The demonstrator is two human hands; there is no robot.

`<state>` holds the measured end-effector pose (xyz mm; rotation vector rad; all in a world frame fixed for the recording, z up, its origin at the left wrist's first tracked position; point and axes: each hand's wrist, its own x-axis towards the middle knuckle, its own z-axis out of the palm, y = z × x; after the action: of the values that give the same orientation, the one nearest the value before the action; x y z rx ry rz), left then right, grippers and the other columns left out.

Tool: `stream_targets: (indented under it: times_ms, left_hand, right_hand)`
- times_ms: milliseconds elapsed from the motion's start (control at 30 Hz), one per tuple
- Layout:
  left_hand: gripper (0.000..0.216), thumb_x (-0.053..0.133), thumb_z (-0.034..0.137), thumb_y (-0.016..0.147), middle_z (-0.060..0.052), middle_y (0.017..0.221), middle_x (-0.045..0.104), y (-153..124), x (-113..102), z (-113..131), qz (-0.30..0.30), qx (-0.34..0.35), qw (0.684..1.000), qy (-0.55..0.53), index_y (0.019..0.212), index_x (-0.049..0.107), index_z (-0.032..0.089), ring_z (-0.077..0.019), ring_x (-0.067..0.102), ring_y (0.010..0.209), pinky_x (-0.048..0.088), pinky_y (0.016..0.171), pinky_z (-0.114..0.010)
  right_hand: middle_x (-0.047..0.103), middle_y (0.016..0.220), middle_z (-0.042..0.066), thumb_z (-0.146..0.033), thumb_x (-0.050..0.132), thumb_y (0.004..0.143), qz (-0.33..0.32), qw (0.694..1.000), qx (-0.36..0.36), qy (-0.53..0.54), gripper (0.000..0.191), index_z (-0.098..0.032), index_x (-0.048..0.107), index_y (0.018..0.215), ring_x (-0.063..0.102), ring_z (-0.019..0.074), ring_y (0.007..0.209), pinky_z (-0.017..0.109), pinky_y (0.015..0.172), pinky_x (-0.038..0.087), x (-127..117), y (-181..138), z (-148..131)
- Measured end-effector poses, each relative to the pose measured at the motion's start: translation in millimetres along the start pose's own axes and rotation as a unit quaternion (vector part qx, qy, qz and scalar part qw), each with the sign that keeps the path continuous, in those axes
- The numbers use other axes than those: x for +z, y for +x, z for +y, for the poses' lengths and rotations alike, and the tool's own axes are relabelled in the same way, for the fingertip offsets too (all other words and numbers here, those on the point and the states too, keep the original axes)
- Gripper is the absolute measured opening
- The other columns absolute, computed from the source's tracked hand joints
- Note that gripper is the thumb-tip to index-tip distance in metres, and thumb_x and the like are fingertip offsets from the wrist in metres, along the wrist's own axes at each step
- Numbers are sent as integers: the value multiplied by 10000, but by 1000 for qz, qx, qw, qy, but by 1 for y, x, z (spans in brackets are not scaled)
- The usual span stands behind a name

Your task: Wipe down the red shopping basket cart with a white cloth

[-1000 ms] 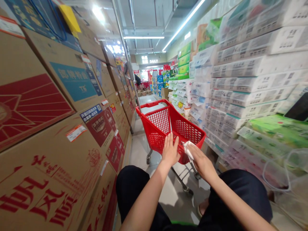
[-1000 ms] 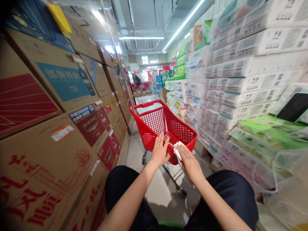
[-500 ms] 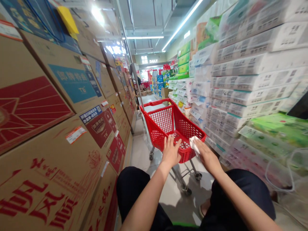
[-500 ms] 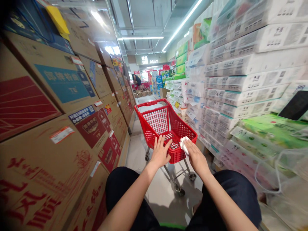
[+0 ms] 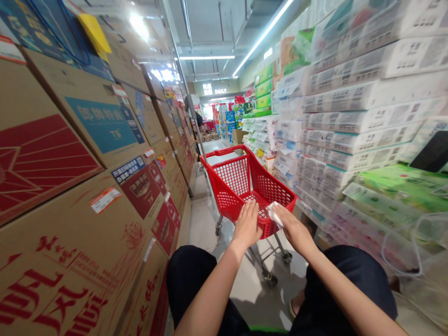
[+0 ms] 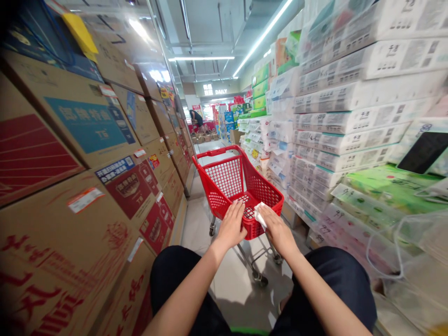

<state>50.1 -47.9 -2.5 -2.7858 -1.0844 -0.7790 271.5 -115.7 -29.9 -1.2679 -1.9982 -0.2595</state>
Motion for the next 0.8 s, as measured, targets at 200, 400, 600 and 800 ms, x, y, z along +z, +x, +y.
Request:
stream_targets:
  times_ms: [200, 400, 600, 800]
  left_hand:
    - [866, 621, 222, 755, -159, 1694, 283, 5, 6, 4, -2, -15, 1000, 4, 1562, 362, 50, -314, 139, 1605, 206, 1314, -511]
    - [848, 610, 208, 764, -142, 1693, 295, 1, 5, -2, 5, -4, 1000, -6, 1564, 364, 74, -299, 161, 1602, 209, 1314, -508]
    - [861, 614, 210, 744, -143, 1688, 304, 5, 7, 5, 13, -3, 1000, -11, 1559, 376, 69, -310, 189, 1596, 212, 1317, -508]
    - [828, 616, 229, 769, -155, 1684, 308, 4, 8, 8, 17, -7, 1000, -16, 1548, 389, 62, -324, 193, 1593, 213, 1315, -524]
  right_hand:
    - [444, 1624, 88, 10, 420, 875, -3, 1000, 19, 4, 811, -251, 299, 1634, 353, 225, 1532, 528, 1249, 360, 17, 5, -25]
    - [433, 1632, 87, 12, 412, 874, -18, 999, -25, 23, 805, -254, 314, 1628, 359, 211, 1529, 512, 1248, 366, 18, 5, -23]
    - [513, 1573, 120, -9, 395, 907, 25, 997, 54, -40, 732, -227, 374, 1605, 416, 244, 1499, 565, 1235, 368, 4, 5, 25]
    - [431, 1633, 89, -3, 391, 890, -15, 1000, 1, -17, 793, -248, 291, 1638, 358, 218, 1530, 507, 1245, 376, 14, -1, -27]
